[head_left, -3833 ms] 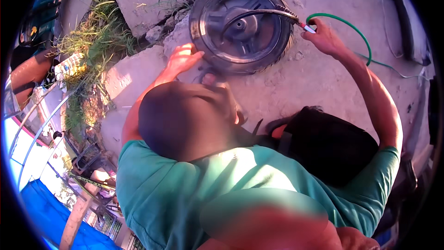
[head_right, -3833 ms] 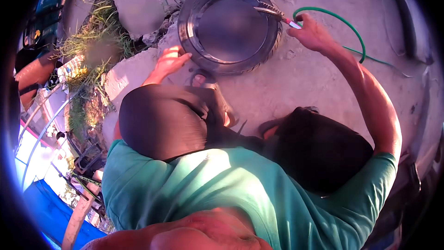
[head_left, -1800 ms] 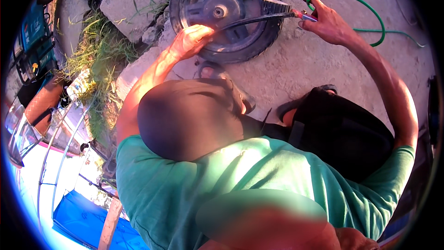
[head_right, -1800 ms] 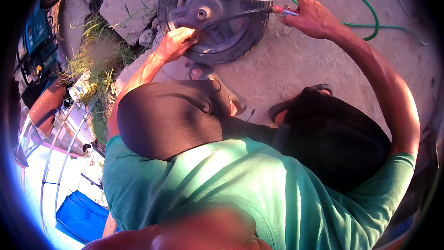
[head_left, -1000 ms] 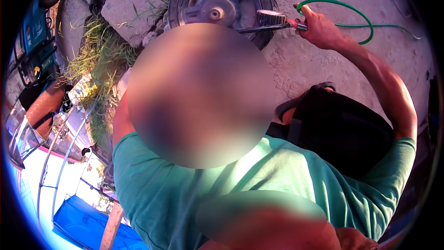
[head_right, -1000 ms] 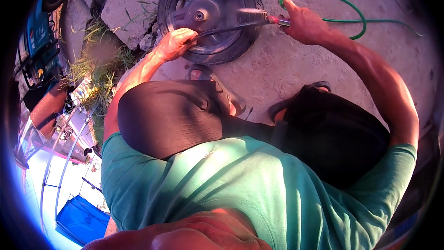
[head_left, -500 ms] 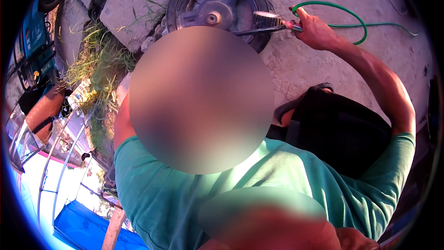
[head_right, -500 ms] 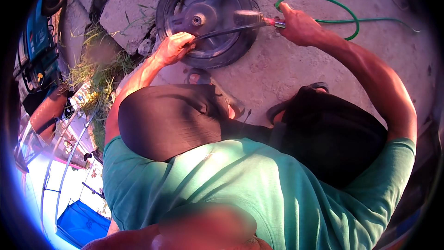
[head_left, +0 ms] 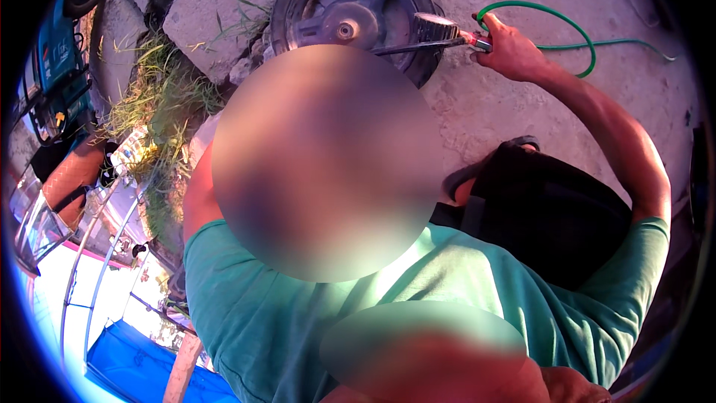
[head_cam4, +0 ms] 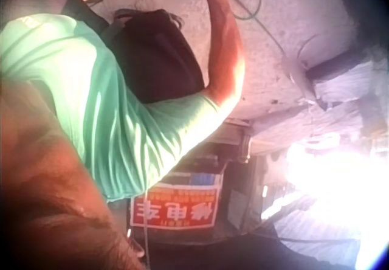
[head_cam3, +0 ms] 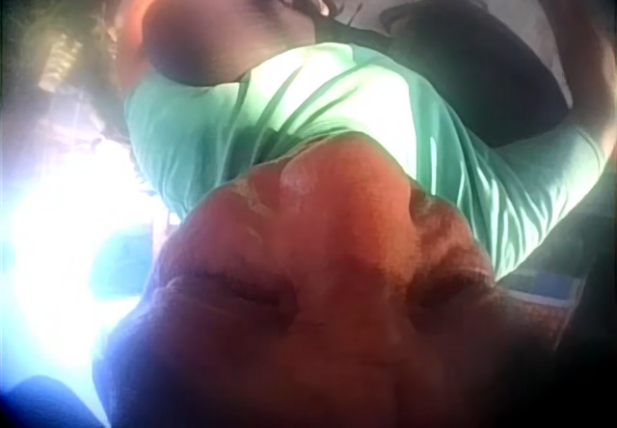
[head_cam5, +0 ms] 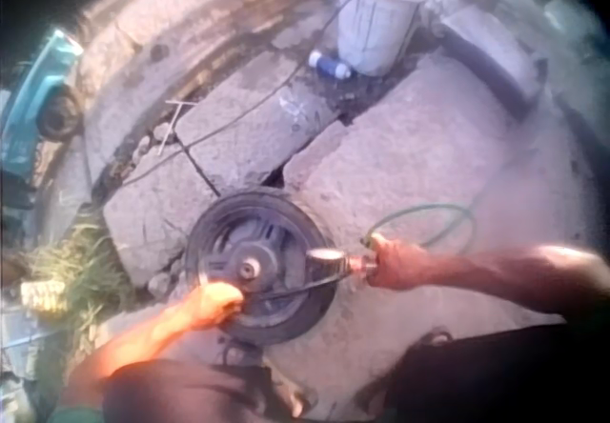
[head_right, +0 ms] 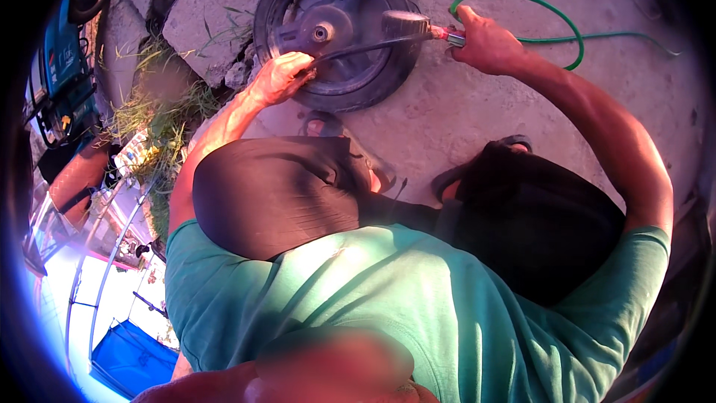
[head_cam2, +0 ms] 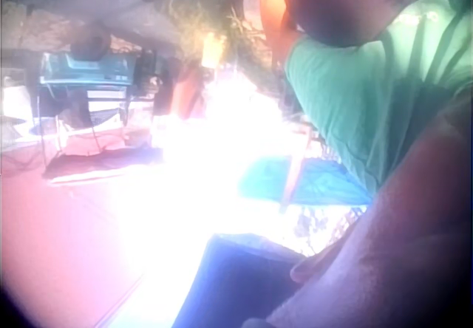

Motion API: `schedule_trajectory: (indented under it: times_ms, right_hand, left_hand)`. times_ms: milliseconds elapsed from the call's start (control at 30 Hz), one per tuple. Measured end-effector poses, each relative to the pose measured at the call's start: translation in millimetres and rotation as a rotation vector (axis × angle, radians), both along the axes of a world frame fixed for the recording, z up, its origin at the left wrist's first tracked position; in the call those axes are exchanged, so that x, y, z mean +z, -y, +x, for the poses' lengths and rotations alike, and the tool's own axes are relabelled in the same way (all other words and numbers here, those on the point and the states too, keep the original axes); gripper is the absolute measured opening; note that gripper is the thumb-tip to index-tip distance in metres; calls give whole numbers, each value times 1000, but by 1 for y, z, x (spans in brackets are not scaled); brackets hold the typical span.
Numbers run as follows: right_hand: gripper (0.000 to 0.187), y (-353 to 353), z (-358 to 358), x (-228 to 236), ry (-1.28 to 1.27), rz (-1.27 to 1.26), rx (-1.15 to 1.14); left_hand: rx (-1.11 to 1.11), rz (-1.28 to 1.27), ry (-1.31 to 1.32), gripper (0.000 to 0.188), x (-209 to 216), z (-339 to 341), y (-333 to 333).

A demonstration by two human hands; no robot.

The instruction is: The person picks up a small wheel, inserts an air hose nozzle into the tire valve, and pumps air into the tire while checking the pressure gauge.

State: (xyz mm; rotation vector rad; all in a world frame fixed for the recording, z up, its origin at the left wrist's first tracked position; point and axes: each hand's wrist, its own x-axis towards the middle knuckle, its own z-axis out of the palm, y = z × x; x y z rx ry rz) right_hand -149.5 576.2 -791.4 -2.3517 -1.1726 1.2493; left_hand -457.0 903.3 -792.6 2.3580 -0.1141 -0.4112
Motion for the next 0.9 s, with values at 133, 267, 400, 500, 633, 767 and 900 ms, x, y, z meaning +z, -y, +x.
schedule_trajectory:
  times_ms: [133,267,400,500,633,767,900]
  right_hand:
    - [63,-2,2,-4,-12,17,-6]
    - [71,-3,4,-8,-9,9,-12]
    - [56,-8,5,5,-57,-14,-12]
    - [69,-5,8,-1,-89,7,18]
    - [88,1,6,-9,-164,-6,9]
    - [92,-5,3,-9,-306,-70,-67]
    - [92,-9,1,-9,-255,-55,-48]
  left_hand:
    - [101,-45,47,24,-5,-8,8]
    - [165,-82,20,31,-8,-13,10]
    - [155,-35,-3,36,-4,-15,11]
    - [159,-3,5,43,-9,-19,11]
    - [178,62,15,50,-12,-27,12]
    - [145,116,-14,60,-12,-36,10]
    - [56,105,-83,82,-16,-43,4]
